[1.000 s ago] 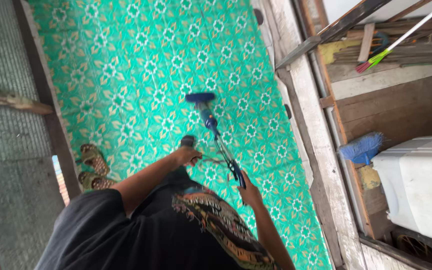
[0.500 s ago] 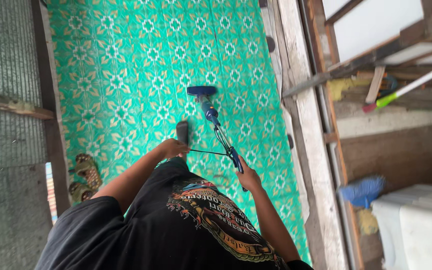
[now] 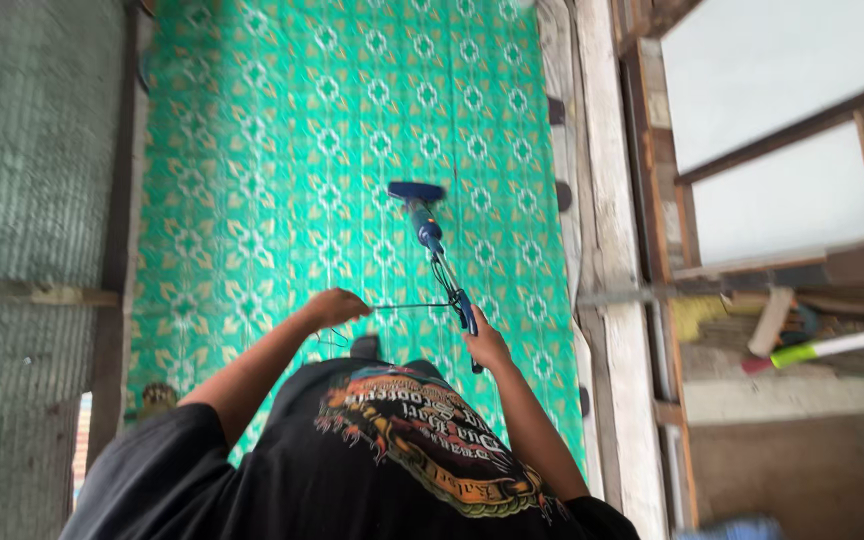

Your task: The person vacuums a green patterned floor using a blue handheld vacuum cleaner while holding and moving the power cord with their other hand.

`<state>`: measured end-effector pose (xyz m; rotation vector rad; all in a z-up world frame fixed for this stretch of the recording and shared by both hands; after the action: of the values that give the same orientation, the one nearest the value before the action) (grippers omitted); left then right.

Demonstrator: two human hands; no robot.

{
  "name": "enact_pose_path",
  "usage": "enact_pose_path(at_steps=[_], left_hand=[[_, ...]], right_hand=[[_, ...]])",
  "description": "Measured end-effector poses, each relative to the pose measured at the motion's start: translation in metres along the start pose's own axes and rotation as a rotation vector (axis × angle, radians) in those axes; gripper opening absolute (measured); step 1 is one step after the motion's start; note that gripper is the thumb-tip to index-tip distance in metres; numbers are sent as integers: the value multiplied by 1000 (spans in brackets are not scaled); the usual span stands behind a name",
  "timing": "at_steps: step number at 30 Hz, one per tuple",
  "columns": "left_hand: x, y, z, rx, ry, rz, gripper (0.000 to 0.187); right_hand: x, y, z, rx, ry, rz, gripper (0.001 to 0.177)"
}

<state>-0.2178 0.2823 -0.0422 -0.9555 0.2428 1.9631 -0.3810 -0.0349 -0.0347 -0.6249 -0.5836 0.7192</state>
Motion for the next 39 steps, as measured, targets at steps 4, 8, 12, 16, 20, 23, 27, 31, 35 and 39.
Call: enact_pose_path(at_steps=[4, 8, 12, 16, 20, 23, 27, 31, 35, 39], left_hand=[[-40, -37, -19, -84, -8, 24, 44], [-51, -76, -58, -131, -66, 47, 48], [-57, -121, -128, -184, -83, 61, 46], [-85, -173, -224, -178, -118, 16, 49], [-162, -222, -284, -177, -25, 39, 44], [-212, -271, -315, -260, -130, 11, 46], [-256, -319, -341, -380, -145, 105, 43], [-260, -324, -361, -405, -134, 169, 42], [-247, -327, -359, -416, -161, 230, 41], [-234, -334, -348, -403, -132, 245, 44]], right_hand=[[30, -42, -72, -8, -21, 40, 87], [65, -87, -148, -50, -113, 128, 89], [92, -123, -238, 38, -109, -53, 87], [136, -188, -333, 29, -173, -48, 89], [188, -284, -430, -82, -220, 129, 93], [222, -348, -503, -155, -237, 130, 94], [253, -405, -572, -76, -117, -91, 101], [283, -427, -606, -64, -147, -181, 94], [296, -419, -599, -96, -230, -43, 88], [270, -385, -562, 49, -106, -92, 86]])
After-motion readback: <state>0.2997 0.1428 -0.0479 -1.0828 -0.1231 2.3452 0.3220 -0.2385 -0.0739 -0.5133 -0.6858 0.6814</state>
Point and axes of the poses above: each hand's wrist, its own z-axis away from the middle knuckle, its own y-axis out of the palm, x = y × z, the point moved 8 cm from there along -z, towards the middle knuckle, and after that the axes turned 15 degrees about z, right-handed, at the moved point
